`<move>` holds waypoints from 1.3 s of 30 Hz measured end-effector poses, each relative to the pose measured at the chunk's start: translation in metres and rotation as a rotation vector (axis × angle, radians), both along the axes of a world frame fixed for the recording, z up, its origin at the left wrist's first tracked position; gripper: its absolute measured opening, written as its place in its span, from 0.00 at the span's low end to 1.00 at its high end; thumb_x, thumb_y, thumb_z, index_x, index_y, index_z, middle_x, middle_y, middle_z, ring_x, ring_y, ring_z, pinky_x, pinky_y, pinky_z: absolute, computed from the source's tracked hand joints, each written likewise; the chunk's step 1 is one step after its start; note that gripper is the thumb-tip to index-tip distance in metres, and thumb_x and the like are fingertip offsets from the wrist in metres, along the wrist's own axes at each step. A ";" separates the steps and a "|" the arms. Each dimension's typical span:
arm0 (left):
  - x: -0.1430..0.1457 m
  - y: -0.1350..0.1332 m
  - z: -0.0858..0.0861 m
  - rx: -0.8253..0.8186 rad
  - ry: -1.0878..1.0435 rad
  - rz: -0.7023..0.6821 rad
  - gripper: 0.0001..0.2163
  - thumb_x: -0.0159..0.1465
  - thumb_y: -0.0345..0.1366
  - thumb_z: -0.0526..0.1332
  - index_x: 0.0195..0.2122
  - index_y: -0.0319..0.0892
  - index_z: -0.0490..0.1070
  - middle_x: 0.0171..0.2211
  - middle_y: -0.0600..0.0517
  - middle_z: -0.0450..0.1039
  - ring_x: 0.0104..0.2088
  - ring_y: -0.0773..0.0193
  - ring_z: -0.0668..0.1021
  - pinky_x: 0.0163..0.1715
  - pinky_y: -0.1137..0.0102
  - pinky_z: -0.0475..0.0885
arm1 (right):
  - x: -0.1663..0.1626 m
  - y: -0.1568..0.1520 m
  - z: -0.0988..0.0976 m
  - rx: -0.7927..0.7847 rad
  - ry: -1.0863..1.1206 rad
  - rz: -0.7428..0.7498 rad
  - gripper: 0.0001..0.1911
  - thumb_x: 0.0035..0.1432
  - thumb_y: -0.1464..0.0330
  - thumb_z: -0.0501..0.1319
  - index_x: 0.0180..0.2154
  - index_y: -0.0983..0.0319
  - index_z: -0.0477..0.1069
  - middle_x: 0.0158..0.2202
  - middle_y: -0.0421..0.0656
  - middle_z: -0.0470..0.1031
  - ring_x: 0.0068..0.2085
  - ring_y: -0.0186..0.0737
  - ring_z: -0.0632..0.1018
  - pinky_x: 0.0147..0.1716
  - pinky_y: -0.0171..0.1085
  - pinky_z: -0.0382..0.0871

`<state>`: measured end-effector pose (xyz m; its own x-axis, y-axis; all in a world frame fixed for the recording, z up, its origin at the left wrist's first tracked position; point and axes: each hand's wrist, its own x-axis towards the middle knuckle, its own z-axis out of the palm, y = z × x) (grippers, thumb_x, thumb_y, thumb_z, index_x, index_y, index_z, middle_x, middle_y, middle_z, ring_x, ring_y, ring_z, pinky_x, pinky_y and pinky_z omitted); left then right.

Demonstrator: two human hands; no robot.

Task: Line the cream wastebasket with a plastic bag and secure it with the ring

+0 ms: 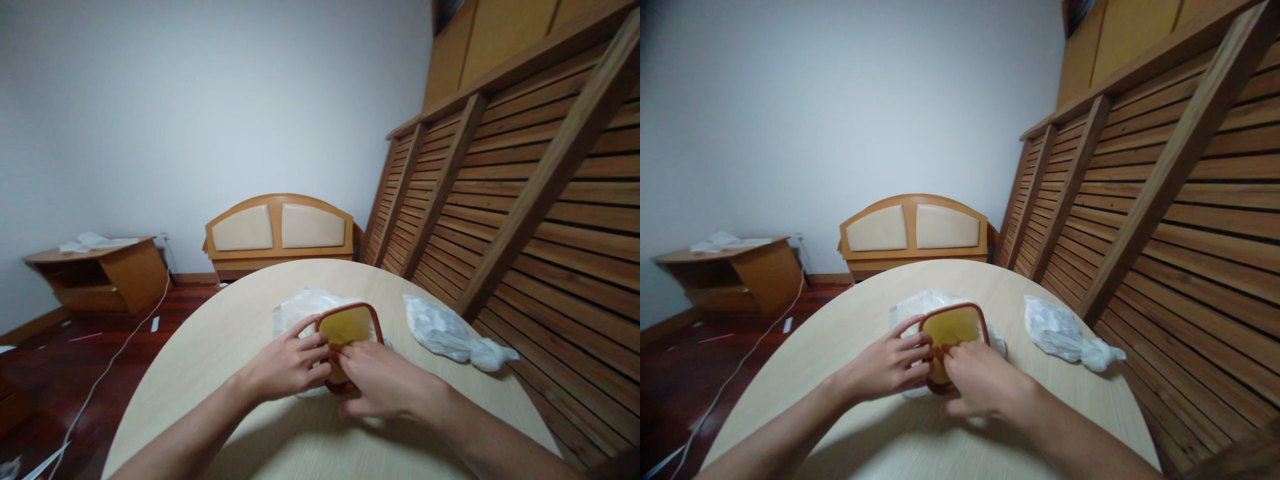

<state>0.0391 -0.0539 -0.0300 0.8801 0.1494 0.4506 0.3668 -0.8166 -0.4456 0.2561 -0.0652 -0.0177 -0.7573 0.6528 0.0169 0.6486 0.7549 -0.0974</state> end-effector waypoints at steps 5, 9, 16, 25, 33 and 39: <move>0.000 -0.002 -0.002 0.007 0.015 -0.003 0.09 0.71 0.36 0.57 0.32 0.44 0.69 0.32 0.56 0.75 0.41 0.65 0.76 0.69 0.55 0.53 | 0.022 0.002 0.038 0.086 0.128 0.104 0.08 0.57 0.63 0.65 0.33 0.61 0.78 0.32 0.44 0.81 0.33 0.43 0.80 0.32 0.37 0.69; 0.003 -0.003 -0.004 0.028 0.009 -0.022 0.08 0.70 0.34 0.58 0.32 0.44 0.70 0.33 0.57 0.75 0.39 0.66 0.75 0.69 0.56 0.52 | 0.029 0.013 0.055 0.334 0.310 0.153 0.07 0.61 0.71 0.60 0.40 0.61 0.77 0.38 0.46 0.80 0.40 0.43 0.79 0.40 0.39 0.71; 0.009 -0.008 -0.005 0.081 -0.006 -0.052 0.10 0.70 0.32 0.57 0.30 0.44 0.71 0.31 0.56 0.74 0.38 0.66 0.76 0.69 0.59 0.55 | 0.017 0.031 0.044 0.222 0.307 0.217 0.20 0.61 0.69 0.61 0.55 0.62 0.72 0.54 0.49 0.77 0.53 0.47 0.78 0.55 0.45 0.69; 0.006 -0.004 -0.002 -0.061 -0.059 -0.027 0.07 0.69 0.34 0.59 0.32 0.43 0.71 0.33 0.55 0.76 0.43 0.65 0.76 0.70 0.58 0.50 | 0.025 0.058 0.030 0.048 0.604 0.071 0.24 0.64 0.59 0.60 0.58 0.61 0.70 0.58 0.50 0.74 0.59 0.48 0.74 0.59 0.46 0.65; -0.015 0.029 0.010 -0.438 -0.409 0.003 0.06 0.65 0.38 0.65 0.36 0.43 0.71 0.38 0.49 0.76 0.44 0.61 0.77 0.66 0.51 0.56 | 0.056 0.106 -0.021 -0.251 1.037 -0.167 0.24 0.72 0.57 0.44 0.59 0.62 0.64 0.57 0.53 0.74 0.57 0.46 0.75 0.59 0.52 0.65; -0.027 0.053 0.011 -0.606 -0.562 -0.002 0.09 0.63 0.40 0.65 0.36 0.41 0.68 0.43 0.43 0.75 0.47 0.57 0.76 0.52 0.58 0.71 | 0.066 0.102 -0.065 -0.433 0.800 -0.090 0.36 0.59 0.69 0.59 0.67 0.61 0.53 0.67 0.54 0.61 0.66 0.45 0.66 0.64 0.50 0.58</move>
